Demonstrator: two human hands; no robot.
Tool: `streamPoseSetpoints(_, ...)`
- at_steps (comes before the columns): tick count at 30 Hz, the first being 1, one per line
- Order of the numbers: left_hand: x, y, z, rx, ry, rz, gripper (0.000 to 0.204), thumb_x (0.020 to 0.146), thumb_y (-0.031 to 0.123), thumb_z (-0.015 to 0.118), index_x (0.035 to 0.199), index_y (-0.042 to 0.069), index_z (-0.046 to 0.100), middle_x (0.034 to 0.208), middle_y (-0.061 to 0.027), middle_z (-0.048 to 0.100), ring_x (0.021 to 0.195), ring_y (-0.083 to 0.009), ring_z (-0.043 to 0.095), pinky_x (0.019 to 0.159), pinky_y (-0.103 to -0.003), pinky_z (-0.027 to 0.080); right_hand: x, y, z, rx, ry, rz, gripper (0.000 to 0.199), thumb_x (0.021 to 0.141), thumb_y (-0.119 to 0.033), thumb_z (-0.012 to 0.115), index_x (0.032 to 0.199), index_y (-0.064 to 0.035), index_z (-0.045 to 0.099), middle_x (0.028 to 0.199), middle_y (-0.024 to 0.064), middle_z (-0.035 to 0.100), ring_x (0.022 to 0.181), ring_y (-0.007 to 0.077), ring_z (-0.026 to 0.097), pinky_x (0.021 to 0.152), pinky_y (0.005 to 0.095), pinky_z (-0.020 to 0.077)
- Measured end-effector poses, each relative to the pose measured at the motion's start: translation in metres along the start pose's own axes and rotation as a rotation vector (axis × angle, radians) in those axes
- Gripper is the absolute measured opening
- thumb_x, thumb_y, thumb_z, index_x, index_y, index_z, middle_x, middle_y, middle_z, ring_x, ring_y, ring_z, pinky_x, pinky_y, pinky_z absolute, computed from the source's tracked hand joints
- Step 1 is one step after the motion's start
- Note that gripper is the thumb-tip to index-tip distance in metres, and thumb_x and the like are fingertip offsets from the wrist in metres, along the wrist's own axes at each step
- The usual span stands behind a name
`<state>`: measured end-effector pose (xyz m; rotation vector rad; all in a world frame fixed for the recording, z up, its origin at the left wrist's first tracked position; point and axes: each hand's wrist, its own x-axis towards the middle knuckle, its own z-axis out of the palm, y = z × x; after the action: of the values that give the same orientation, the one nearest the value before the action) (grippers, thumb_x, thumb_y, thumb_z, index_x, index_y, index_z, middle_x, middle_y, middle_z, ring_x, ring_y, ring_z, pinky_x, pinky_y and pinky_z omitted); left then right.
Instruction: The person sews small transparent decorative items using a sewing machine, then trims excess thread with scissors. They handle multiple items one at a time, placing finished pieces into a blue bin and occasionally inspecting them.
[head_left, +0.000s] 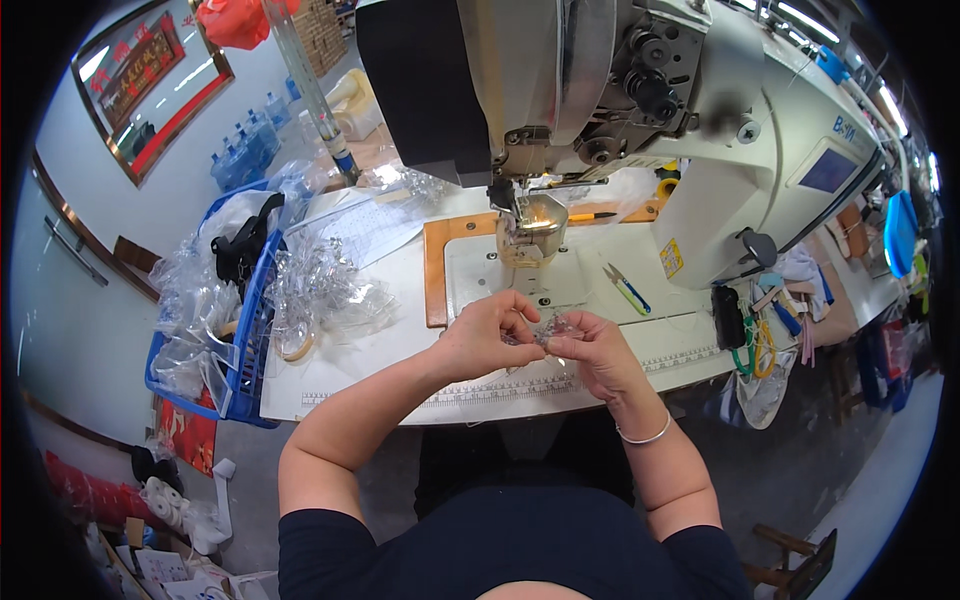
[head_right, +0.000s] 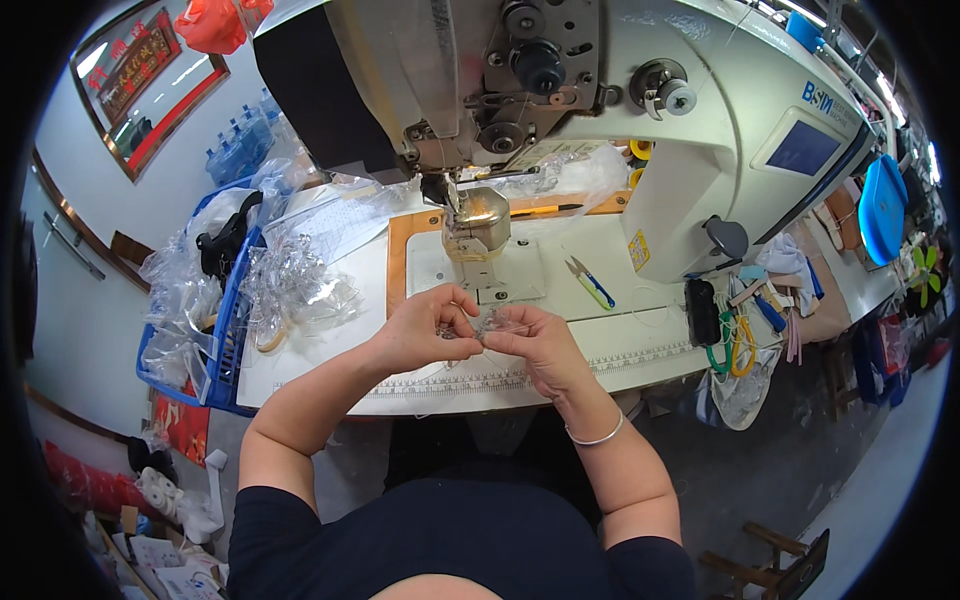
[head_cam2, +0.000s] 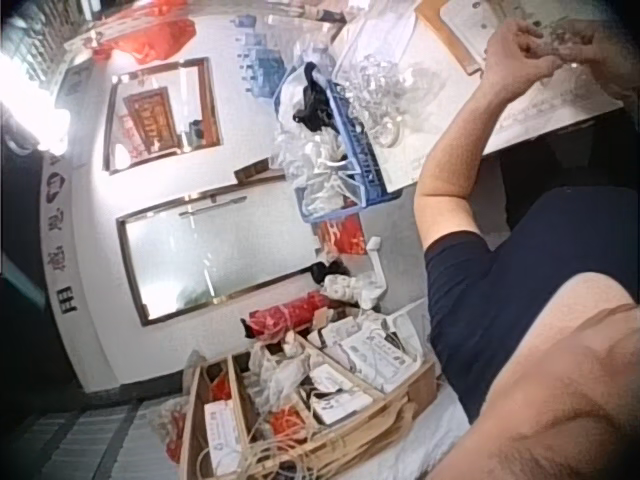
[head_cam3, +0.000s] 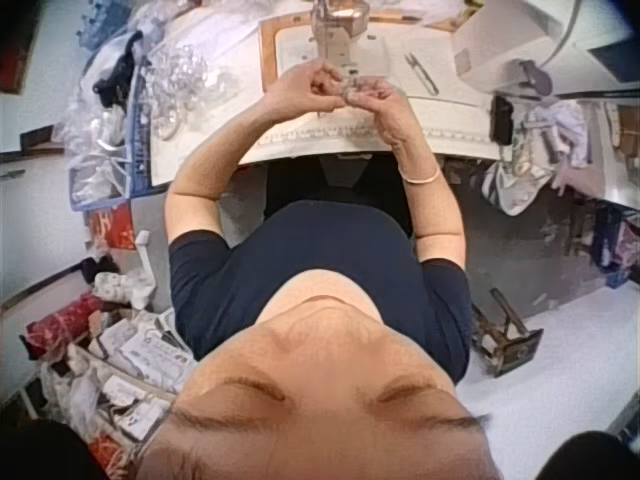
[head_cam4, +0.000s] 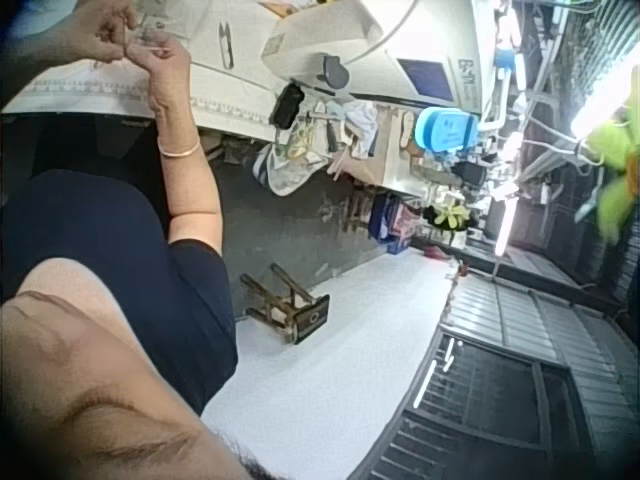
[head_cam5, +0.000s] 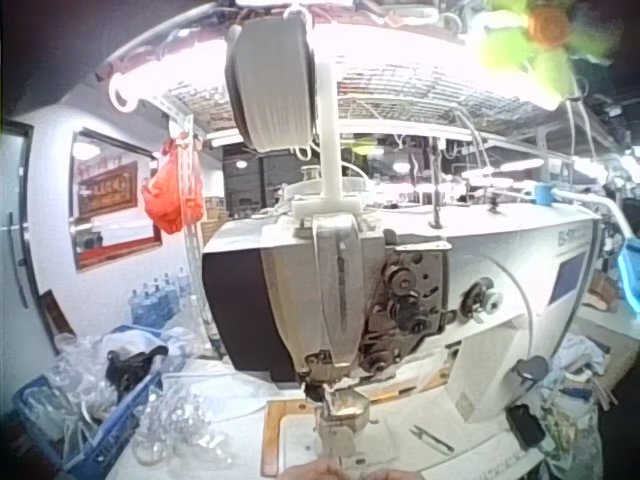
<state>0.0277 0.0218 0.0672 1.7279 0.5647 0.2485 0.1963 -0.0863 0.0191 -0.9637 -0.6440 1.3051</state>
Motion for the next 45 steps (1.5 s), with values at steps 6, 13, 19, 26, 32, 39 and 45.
streamPoseSetpoints(6,0.032,0.020,-0.027,0.062,-0.155,-0.079,0.036,0.075,0.012,0.073,0.105,-0.001,0.058,0.078,-0.0044,0.066,0.071,-0.0086,0.061,0.066,-0.022,0.047,0.014,-0.005,0.003,0.106,0.079,-0.117,0.022,0.078,-0.001,0.071,0.097,0.0040,0.062,0.091,0.0105,0.066,0.083,0.0172,0.062,0.079,0.0285,0.0487)
streamPoseSetpoints(13,0.041,0.046,-0.063,-0.074,-0.285,-0.127,0.029,0.082,0.019,0.069,0.106,0.003,0.063,0.098,-0.0045,0.065,0.084,-0.0093,0.060,0.077,-0.023,0.047,0.038,-0.030,0.033,0.115,0.050,-0.217,0.016,0.079,-0.003,0.070,0.093,-0.0019,0.062,0.086,0.0062,0.066,0.076,0.0101,0.057,0.069,0.0221,0.0405)
streamPoseSetpoints(19,0.041,0.052,-0.080,0.156,-0.222,-0.136,0.029,0.079,0.027,0.072,0.099,0.008,0.066,0.089,-0.0003,0.064,0.082,-0.0090,0.060,0.074,-0.024,0.048,0.047,-0.036,0.046,0.045,0.147,-0.249,0.019,0.079,-0.003,0.070,0.095,0.0018,0.062,0.084,0.0066,0.067,0.073,0.0083,0.057,0.068,0.0197,0.0410)
streamPoseSetpoints(26,0.052,0.071,-0.094,0.213,-0.145,-0.268,0.025,0.077,0.028,0.073,0.092,0.009,0.068,0.085,0.0004,0.066,0.078,-0.0083,0.060,0.072,-0.024,0.044,0.057,-0.036,0.055,-0.055,0.225,-0.382,0.019,0.083,-0.008,0.067,0.095,0.0061,0.062,0.083,0.0092,0.067,0.078,0.0123,0.061,0.076,0.0228,0.0456)
streamPoseSetpoints(32,0.068,0.072,-0.105,0.144,-0.251,-0.287,0.028,0.077,0.030,0.073,0.095,0.010,0.065,0.089,-0.0027,0.067,0.084,-0.0142,0.066,0.077,-0.025,0.044,0.067,-0.037,0.058,-0.407,0.422,-0.666,0.013,0.079,-0.007,0.069,0.088,0.0020,0.064,0.088,0.0063,0.059,0.074,0.0120,0.053,0.072,0.0235,0.0441)
streamPoseSetpoints(39,0.083,0.060,-0.121,-0.010,-0.263,-0.298,0.033,0.075,0.019,0.076,0.102,0.004,0.063,0.092,-0.0077,0.066,0.076,-0.0174,0.066,0.074,-0.028,0.053,0.087,-0.035,0.056,-0.811,0.600,-0.873,0.010,0.073,-0.005,0.069,0.079,0.0005,0.064,0.098,0.0062,0.048,0.093,0.0166,0.048,0.078,0.0283,0.0431)
streamPoseSetpoints(45,0.085,0.069,-0.126,-0.227,-0.258,-0.102,0.031,0.071,0.008,0.080,0.097,0.005,0.064,0.086,-0.0059,0.065,0.074,-0.0157,0.066,0.063,-0.028,0.055,0.105,-0.048,0.052,-0.548,0.504,-0.604,0.017,0.068,-0.017,0.071,0.078,-0.0030,0.068,0.103,0.0136,0.049,0.097,0.0257,0.046,0.087,0.0342,0.0374)
